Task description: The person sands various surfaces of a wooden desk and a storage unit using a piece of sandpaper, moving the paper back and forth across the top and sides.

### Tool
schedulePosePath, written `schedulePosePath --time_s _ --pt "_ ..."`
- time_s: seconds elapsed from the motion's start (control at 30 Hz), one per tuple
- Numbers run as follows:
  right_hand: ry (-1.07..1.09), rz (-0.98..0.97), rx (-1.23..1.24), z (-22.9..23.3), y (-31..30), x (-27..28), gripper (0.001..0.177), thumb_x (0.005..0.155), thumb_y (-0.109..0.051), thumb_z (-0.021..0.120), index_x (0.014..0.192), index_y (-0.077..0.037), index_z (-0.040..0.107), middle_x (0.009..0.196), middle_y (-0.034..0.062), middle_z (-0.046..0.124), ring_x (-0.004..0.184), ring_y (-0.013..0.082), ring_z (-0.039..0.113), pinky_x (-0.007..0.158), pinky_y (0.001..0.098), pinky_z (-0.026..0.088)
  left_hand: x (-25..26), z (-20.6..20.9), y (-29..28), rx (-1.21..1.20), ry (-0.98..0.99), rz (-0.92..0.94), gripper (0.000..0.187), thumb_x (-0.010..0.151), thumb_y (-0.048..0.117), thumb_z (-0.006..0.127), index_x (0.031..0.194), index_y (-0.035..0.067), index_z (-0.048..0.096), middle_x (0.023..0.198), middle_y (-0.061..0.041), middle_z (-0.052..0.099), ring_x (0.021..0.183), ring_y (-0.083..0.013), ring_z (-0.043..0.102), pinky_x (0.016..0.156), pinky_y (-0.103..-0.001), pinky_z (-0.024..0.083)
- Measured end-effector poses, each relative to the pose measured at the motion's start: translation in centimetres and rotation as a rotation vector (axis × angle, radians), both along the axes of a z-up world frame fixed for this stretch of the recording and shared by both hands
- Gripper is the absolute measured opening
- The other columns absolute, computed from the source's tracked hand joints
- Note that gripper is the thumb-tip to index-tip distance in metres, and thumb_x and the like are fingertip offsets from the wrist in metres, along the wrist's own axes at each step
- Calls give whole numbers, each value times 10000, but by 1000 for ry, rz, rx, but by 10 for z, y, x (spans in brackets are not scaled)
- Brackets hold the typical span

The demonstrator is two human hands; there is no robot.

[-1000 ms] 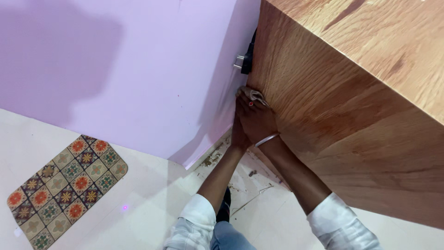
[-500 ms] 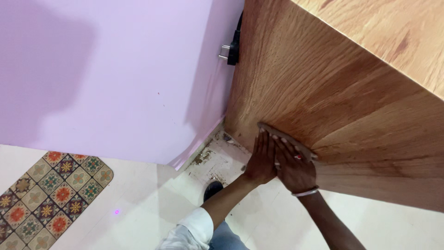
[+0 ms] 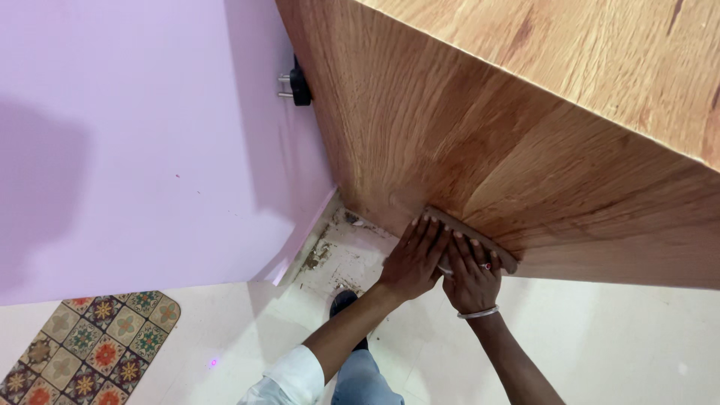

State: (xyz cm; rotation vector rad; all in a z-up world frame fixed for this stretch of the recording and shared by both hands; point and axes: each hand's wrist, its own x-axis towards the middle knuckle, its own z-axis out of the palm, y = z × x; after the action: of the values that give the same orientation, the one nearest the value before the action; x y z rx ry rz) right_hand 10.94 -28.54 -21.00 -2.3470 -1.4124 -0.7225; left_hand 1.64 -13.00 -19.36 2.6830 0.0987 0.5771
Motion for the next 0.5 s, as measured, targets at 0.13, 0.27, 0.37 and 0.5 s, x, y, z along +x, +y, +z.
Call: schedulePosePath --time_s 0.13,0.27,0.37,0.5 --pt "49 11 13 23 18 4 504 977 -284 443 1396 -114 665 1541 64 566 1509 251 333 1242 491 125 5 11 7 21 -28 46 856 826 276 737 1553 2 375 1607 -307 365 1546 -467 288 1306 -574 169" --pt "-269 163 -19 101 96 5 420 1048 -312 588 1439 -193 685 1582 -74 543 1489 104 433 1289 345 167 13 30 67 -91 -31 299 965 815 222 705 1572 -115 211 1680 -376 119 1606 -512 83 1323 -607 76" --pt "-339 202 -56 132 147 -7 449 991 -185 568 1423 -173 690 1573 -89 548 1468 64 449 1223 315 305 8 25 98 -243 -341 428 915 999 268 662 1634 -95 110 1726 -331 29 1636 -458 29 1333 -578 51" --pt "-97 347 -135 97 159 -12 440 996 -174 558 1422 -111 649 1614 -44 524 1450 52 499 1074 298 490 2 -28 89 -291 -311 442 994 971 327 663 1595 -120 31 1678 -361 -12 1585 -478 7 1282 -579 42"
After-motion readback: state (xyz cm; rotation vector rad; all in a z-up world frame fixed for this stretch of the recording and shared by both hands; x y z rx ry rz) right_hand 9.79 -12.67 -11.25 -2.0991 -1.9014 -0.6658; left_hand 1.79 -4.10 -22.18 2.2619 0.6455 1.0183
